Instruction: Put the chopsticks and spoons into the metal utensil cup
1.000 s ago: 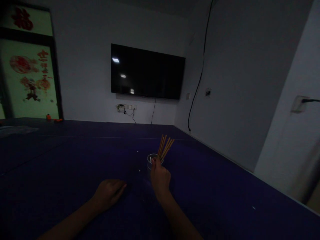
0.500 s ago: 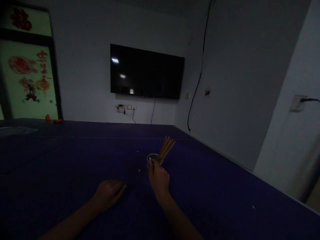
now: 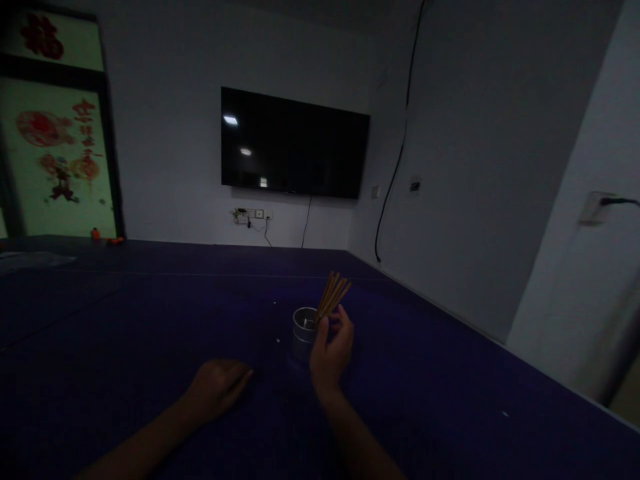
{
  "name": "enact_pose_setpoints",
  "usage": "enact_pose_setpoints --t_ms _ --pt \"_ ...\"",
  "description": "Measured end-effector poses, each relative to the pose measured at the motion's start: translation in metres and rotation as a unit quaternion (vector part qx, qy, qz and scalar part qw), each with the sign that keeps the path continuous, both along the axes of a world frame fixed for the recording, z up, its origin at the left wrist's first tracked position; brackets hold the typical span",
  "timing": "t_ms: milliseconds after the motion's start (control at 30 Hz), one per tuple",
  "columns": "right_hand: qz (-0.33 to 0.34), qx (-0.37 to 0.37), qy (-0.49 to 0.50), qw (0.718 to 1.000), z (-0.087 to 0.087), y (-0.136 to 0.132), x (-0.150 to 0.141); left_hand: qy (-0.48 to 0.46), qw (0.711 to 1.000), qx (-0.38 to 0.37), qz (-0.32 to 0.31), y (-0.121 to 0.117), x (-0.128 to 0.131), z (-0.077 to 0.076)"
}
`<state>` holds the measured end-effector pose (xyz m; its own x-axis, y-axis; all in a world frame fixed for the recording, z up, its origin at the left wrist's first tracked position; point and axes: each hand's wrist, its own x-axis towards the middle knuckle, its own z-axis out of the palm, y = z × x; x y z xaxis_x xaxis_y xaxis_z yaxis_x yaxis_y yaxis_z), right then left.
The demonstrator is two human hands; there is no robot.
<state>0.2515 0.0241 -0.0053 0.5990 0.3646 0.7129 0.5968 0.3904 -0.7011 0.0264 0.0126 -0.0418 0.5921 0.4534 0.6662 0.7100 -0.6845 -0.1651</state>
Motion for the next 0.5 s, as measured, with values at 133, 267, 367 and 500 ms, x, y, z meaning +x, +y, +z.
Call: enact_pose_setpoints --t_ms 133,267,367,500 --pt "0.078 -0.033 0.059 0.995 -0.011 0.010 0.004 0.007 1.000 -0.005 -0.006 0.000 -0.001 0.000" --pt "0.167 -0.056 0.040 0.984 -0.024 0.017 -0.001 0.011 1.000 0.000 0.001 0.000 0.000 0.000" --pt "0.173 -0.076 0.017 0.982 -0.031 0.020 -0.007 0.011 1.000 0.000 0.003 0.000 0.000 0.000" --pt "0.140 -0.091 0.005 0.986 -0.038 0.025 -0.010 0.011 1.000 -0.019 -0.004 0.000 0.000 -0.001"
